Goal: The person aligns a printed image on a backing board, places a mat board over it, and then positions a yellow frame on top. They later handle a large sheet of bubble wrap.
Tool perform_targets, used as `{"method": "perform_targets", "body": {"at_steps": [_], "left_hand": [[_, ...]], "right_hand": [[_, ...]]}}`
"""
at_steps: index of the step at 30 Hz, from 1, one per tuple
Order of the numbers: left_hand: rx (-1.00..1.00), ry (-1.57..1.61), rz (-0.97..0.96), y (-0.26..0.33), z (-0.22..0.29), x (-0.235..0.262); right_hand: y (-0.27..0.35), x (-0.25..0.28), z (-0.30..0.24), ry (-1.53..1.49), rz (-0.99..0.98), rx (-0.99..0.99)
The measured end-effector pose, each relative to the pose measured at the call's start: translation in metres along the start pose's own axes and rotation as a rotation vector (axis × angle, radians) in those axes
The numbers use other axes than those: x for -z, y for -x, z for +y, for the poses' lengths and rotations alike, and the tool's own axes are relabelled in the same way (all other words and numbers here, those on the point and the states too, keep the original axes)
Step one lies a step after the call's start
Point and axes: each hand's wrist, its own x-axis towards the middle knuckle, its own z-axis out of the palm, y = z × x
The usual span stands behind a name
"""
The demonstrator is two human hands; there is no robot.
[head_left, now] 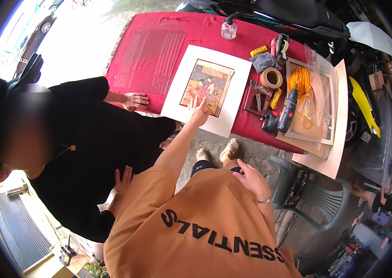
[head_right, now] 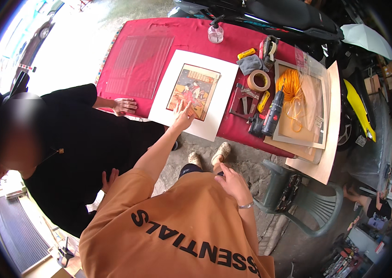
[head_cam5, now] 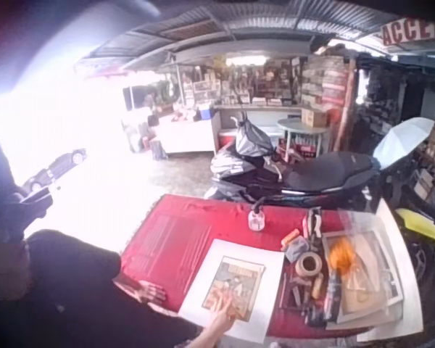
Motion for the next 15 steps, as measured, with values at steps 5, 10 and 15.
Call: {"method": "perform_targets", "body": {"at_steps": [5,10,15], "left_hand": [[-0.018,-0.011,0.062,0.003,-0.008,-0.014],[-0.018,-0.016,0.031,0.002,-0.003,-0.003],[0.032,-0.012,0.001,0.005,0.008,0.002]], "right_hand": [[-0.008,0.006,0.050,0.059,-0.016,-0.075],[-0.047,0.028,0.079,0.111,0.060,-0.010],[-0.120,0.066,0.064,-0.047,0.187,0.104]]}}
